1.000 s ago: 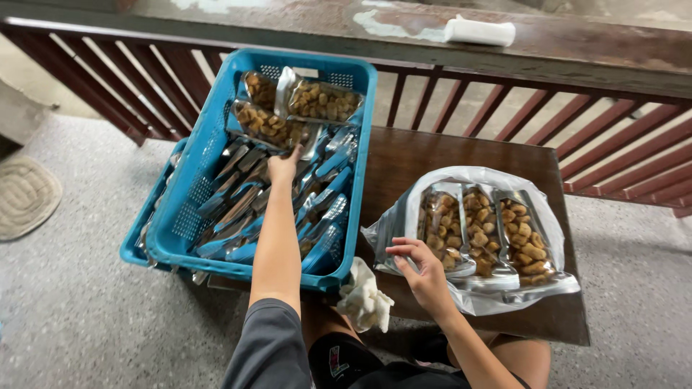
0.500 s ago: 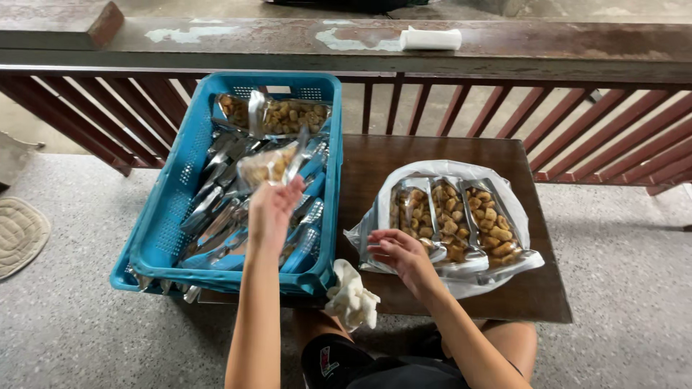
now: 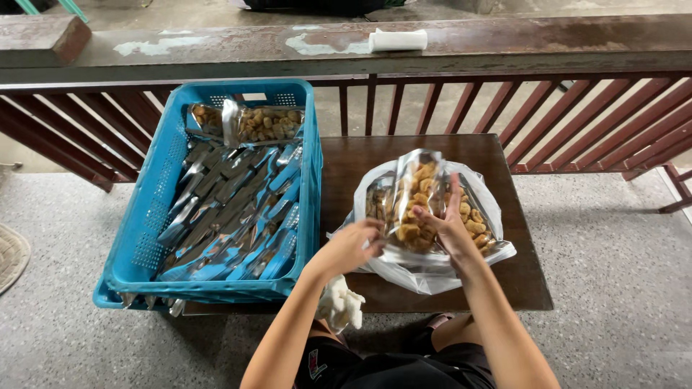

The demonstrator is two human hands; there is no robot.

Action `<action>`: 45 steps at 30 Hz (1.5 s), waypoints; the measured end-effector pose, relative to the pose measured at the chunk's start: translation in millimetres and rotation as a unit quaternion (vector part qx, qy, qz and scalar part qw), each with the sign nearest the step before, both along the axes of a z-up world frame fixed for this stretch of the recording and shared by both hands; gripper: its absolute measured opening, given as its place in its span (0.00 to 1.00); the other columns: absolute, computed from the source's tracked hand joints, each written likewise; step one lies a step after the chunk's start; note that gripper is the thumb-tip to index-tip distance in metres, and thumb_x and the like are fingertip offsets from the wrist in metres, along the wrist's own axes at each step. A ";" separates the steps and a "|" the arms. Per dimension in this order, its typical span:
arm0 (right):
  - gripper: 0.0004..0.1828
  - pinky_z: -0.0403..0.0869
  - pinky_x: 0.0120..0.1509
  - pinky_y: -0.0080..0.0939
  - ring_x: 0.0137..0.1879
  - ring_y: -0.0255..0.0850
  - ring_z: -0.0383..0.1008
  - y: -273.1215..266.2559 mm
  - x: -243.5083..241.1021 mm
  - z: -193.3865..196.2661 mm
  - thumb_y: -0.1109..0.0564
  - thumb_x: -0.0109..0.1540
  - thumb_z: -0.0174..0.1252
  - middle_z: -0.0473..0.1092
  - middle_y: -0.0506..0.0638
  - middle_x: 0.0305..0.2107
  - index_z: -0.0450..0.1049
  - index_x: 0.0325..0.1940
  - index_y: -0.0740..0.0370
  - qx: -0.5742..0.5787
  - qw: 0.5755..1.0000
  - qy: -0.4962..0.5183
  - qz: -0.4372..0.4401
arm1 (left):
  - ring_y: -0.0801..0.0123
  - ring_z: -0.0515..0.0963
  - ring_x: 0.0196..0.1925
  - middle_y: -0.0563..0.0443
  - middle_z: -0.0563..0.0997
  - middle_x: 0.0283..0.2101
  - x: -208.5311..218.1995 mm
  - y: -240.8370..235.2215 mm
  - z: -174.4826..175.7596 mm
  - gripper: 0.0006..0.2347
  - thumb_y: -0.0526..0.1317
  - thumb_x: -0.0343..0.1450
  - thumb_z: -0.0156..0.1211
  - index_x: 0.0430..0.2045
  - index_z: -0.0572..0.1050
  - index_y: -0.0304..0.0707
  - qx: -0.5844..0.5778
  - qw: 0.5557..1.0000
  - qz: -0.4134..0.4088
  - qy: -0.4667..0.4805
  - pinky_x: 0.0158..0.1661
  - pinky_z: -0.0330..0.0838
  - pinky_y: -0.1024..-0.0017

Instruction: The person organizes sealed bags containing snacks in a large plastic bag, ties the large bag closed, and then prepares a new roll of plastic bags.

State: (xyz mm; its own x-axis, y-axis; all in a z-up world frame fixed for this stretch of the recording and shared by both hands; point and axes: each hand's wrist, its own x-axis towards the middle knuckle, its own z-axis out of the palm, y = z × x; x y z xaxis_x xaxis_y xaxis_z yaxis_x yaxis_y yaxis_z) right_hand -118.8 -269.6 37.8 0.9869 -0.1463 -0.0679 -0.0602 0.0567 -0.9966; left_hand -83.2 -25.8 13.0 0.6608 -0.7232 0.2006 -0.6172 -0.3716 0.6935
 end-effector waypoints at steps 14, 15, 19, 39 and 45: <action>0.59 0.69 0.63 0.52 0.49 0.56 0.69 74.7 -0.3 -42.7 0.50 0.58 0.71 0.53 0.58 0.74 0.35 0.80 0.49 -0.387 0.919 -0.056 -0.044 | 0.67 0.78 0.33 0.41 0.83 0.33 141.5 -47.7 -218.0 0.19 0.50 0.75 0.61 0.38 0.81 0.24 -0.267 0.847 0.314 0.335 0.33 0.73 0.64; 0.59 0.69 0.63 0.52 0.51 0.57 0.69 70.2 4.2 -44.4 0.49 0.58 0.69 0.56 0.63 0.66 0.36 0.81 0.50 -0.393 0.917 -0.068 -0.025 | 0.67 0.74 0.30 0.41 0.80 0.31 145.9 -46.6 -215.4 0.20 0.49 0.79 0.58 0.36 0.81 0.22 -0.260 0.833 0.349 0.343 0.31 0.68 0.64; 0.53 0.72 0.64 0.53 0.54 0.58 0.71 56.1 21.2 -56.4 0.45 0.62 0.64 0.66 0.67 0.56 0.39 0.83 0.47 -0.434 0.898 0.009 0.072 | 0.72 0.81 0.36 0.45 0.87 0.35 130.7 -45.1 -155.1 0.13 0.42 0.76 0.55 0.41 0.81 0.28 -0.349 0.862 0.336 0.147 0.38 0.75 0.69; 0.43 0.76 0.51 0.57 0.50 0.57 0.78 42.1 51.6 -17.3 0.28 0.63 0.50 0.77 0.59 0.45 0.60 0.72 0.58 -0.516 0.850 0.053 0.094 | 0.47 0.85 0.45 0.40 0.85 0.41 99.4 40.0 34.6 0.27 0.54 0.71 0.55 0.63 0.66 0.40 0.035 0.903 0.407 0.136 0.49 0.75 0.56; 0.35 0.78 0.49 0.41 0.40 0.42 0.85 7.6 -4.4 23.8 0.34 0.63 0.53 0.80 0.50 0.42 0.68 0.70 0.50 -0.381 0.908 0.173 -0.028 | 0.52 0.86 0.41 0.37 0.83 0.45 284.5 183.0 -90.6 0.15 0.36 0.68 0.57 0.49 0.77 0.34 -0.260 0.774 0.545 0.191 0.40 0.81 0.61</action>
